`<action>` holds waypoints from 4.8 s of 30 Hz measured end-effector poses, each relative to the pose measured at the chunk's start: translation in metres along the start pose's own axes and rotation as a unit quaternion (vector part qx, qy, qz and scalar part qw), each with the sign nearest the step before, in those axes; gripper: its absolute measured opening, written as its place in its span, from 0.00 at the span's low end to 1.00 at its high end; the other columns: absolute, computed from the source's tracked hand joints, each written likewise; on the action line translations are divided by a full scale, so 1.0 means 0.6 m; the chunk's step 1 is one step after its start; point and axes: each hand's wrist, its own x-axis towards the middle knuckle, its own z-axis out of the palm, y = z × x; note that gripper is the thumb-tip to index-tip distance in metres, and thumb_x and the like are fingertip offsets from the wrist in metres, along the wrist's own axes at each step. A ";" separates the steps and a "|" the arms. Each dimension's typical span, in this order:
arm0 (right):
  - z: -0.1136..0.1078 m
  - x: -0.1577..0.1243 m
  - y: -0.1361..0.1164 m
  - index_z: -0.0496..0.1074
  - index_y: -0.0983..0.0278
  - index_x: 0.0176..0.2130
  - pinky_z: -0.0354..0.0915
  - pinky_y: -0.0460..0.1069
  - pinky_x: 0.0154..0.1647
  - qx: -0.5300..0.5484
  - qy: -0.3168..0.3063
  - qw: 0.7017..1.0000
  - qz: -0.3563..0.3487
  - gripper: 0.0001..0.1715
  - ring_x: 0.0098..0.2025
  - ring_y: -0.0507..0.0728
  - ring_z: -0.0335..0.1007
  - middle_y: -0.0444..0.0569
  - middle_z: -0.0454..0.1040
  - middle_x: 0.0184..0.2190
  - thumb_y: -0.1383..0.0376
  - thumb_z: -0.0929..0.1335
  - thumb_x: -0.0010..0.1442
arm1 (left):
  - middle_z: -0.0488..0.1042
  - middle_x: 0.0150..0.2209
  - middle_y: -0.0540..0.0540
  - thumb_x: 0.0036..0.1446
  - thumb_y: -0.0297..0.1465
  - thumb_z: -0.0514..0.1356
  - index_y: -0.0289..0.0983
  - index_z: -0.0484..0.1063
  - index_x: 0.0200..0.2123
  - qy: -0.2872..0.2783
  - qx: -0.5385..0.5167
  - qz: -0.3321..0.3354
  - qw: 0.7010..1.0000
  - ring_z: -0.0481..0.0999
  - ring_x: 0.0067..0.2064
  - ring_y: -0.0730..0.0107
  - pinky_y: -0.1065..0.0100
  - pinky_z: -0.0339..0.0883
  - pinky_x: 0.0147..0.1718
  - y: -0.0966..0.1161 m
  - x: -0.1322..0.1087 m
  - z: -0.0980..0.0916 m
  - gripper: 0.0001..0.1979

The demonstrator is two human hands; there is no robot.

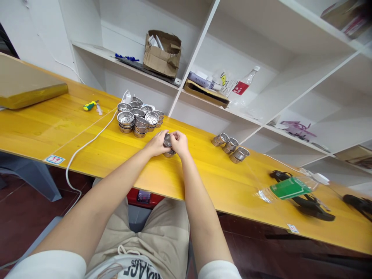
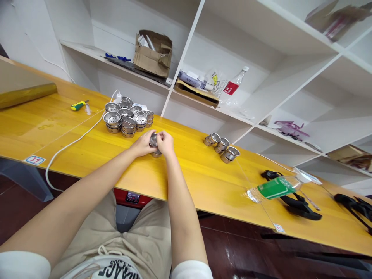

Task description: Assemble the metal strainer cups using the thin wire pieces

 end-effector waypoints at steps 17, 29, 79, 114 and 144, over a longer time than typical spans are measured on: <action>0.001 0.002 0.003 0.72 0.63 0.32 0.63 0.48 0.33 -0.014 0.002 1.000 -0.020 0.12 0.27 0.54 0.66 0.45 0.74 0.25 0.59 0.64 0.59 | 0.71 0.60 0.33 0.47 0.32 0.70 0.33 0.61 0.64 0.011 -0.003 -0.001 1.000 0.72 0.63 0.44 0.49 0.67 0.63 0.003 0.000 -0.001 0.41; 0.004 -0.008 -0.017 0.75 0.62 0.37 0.64 0.50 0.38 -0.069 0.041 0.997 -0.018 0.12 0.29 0.56 0.68 0.44 0.73 0.25 0.57 0.66 0.61 | 0.70 0.61 0.32 0.48 0.33 0.70 0.32 0.60 0.64 0.031 -0.001 0.018 0.999 0.71 0.64 0.45 0.50 0.65 0.65 -0.001 0.004 -0.003 0.41; -0.036 -0.007 -0.005 0.82 0.63 0.41 0.63 0.48 0.39 -0.217 -0.048 0.975 -0.025 0.15 0.31 0.55 0.71 0.48 0.80 0.29 0.59 0.67 0.64 | 0.69 0.60 0.35 0.55 0.34 0.66 0.35 0.61 0.63 0.010 0.016 0.059 0.998 0.71 0.63 0.48 0.50 0.66 0.64 0.015 -0.002 -0.010 0.34; -0.071 -0.002 0.003 0.77 0.62 0.30 0.61 0.47 0.35 -0.255 -0.134 0.954 0.084 0.03 0.30 0.53 0.68 0.42 0.72 0.25 0.65 0.72 0.53 | 0.69 0.27 0.52 0.60 0.44 0.61 0.40 0.65 0.30 0.076 -0.057 -0.111 0.989 0.66 0.29 0.69 0.66 0.60 0.31 0.006 0.003 -0.015 0.15; -0.086 0.027 0.064 0.73 0.62 0.28 0.58 0.48 0.31 -0.134 0.116 0.970 0.166 0.07 0.27 0.55 0.65 0.45 0.73 0.23 0.61 0.69 0.54 | 0.73 0.58 0.41 0.53 0.37 0.66 0.43 0.76 0.51 -0.147 0.040 0.072 0.986 0.71 0.60 0.47 0.47 0.67 0.61 0.018 -0.013 -0.004 0.21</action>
